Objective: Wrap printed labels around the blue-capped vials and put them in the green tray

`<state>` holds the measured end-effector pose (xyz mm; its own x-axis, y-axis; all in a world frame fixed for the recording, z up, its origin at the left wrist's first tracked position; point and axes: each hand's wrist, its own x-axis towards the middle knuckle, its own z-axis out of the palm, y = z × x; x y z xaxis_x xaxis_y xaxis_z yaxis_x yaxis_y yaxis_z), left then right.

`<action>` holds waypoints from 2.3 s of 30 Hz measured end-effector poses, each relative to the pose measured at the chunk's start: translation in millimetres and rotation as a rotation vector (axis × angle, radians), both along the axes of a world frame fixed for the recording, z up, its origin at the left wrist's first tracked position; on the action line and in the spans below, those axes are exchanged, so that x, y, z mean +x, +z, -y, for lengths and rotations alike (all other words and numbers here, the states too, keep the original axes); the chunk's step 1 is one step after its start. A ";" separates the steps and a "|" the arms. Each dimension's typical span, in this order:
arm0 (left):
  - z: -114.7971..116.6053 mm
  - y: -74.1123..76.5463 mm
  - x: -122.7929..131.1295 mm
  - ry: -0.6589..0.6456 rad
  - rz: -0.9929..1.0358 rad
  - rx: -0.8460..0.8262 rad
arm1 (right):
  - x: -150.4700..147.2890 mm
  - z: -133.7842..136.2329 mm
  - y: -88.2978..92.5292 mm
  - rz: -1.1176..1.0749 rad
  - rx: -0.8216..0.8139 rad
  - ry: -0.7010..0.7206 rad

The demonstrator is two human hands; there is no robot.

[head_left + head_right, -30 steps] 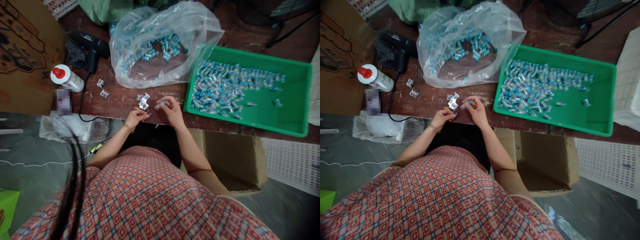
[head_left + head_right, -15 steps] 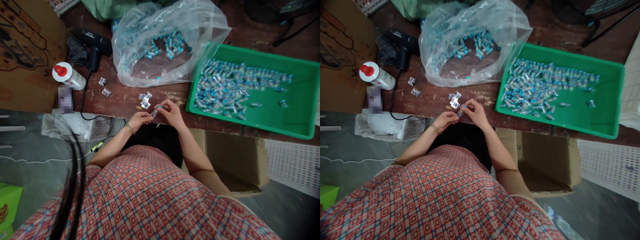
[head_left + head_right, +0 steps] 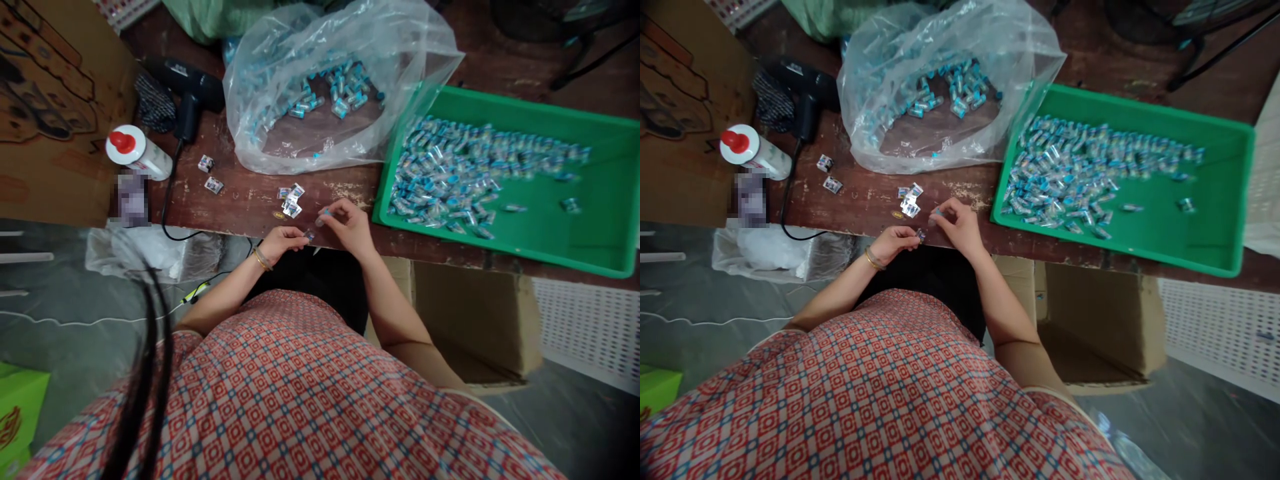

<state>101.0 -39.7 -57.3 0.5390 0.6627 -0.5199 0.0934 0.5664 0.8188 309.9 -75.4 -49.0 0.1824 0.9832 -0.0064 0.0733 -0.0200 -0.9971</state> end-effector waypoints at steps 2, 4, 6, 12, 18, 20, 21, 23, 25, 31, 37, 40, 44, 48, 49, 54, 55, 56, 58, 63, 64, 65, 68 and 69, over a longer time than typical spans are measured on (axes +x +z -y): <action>-0.8 -0.3 0.3 0.029 -0.028 0.053 | 4.5 -1.1 -0.5 -0.061 -0.003 -0.075; -1.7 -0.8 0.6 0.041 -0.040 0.091 | 5.8 -1.3 1.5 -0.171 -0.027 -0.061; -2.4 -1.0 0.9 0.034 -0.031 0.086 | 3.2 -0.7 4.8 -0.248 -0.052 -0.014; -4.3 -2.8 -1.8 -0.057 0.108 -0.135 | -12.9 2.7 6.0 -0.305 -0.145 0.089; -0.5 -9.3 -1.6 -0.004 0.092 -0.095 | -19.7 8.8 -2.9 -0.183 -0.095 0.068; 1.6 -8.5 -0.7 0.028 0.096 -0.090 | -21.3 12.5 -6.8 -0.110 -0.074 0.025; 2.5 -7.4 -0.6 0.022 0.117 -0.116 | -22.1 15.0 -8.6 -0.056 -0.058 0.003; 4.1 -4.3 -1.8 -0.017 0.173 -0.196 | -23.7 21.2 -11.4 0.080 -0.014 -0.029; 5.4 -0.9 -3.6 -0.042 0.214 -0.262 | -25.9 28.7 -12.6 0.196 0.028 -0.027; 9.9 7.7 -1.8 -0.004 0.220 -0.267 | -35.1 45.4 -13.0 0.251 0.095 -0.055; 13.4 14.5 4.4 0.010 0.211 -0.189 | -32.7 45.1 -11.4 0.249 0.105 -0.083; 14.2 15.1 4.2 0.002 0.213 -0.183 | -28.4 43.7 -9.9 0.239 0.098 -0.054; 15.1 12.9 4.3 -0.008 0.215 -0.199 | -24.6 42.2 -10.6 0.235 0.100 -0.014; 14.1 10.7 6.3 0.008 0.234 -0.281 | -22.1 41.7 -11.8 0.171 0.067 0.014; 13.2 10.6 6.6 0.017 0.247 -0.310 | -21.0 41.8 -12.0 0.121 0.053 0.001; 8.7 8.5 5.9 0.034 0.292 -0.381 | -18.5 44.0 -13.1 -0.003 0.052 -0.079; 9.0 7.3 6.1 0.033 0.287 -0.377 | -20.9 44.6 -13.0 0.013 0.054 -0.065; 10.0 5.7 6.8 0.031 0.280 -0.367 | -24.2 44.9 -12.4 0.032 0.053 -0.045; 13.2 1.9 9.2 0.010 0.263 -0.329 | -30.3 44.1 -9.9 0.065 0.038 -0.002; 5.8 -9.0 10.0 -0.033 0.044 0.056 | 28.1 33.4 0.2 0.184 0.039 -0.162; -1.5 -11.8 7.9 0.001 -0.071 0.226 | 57.7 30.5 0.5 0.266 0.054 -0.285; -10.4 -15.1 5.1 0.048 -0.206 0.416 | 90.1 27.5 -0.5 0.361 0.072 -0.428; -40.0 -27.4 -2.6 0.108 -0.595 0.853 | 172.2 18.1 -10.1 0.621 0.024 -0.653; -48.2 -31.9 -3.8 0.087 -0.683 0.913 | 184.6 14.9 -13.9 0.707 0.012 -0.652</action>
<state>97.2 8.5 -89.1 0.2625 0.9649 0.0086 0.6668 -0.1878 0.7212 494.5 -90.3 -62.8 0.6511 0.6864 0.3238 0.6354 -0.2596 -0.7273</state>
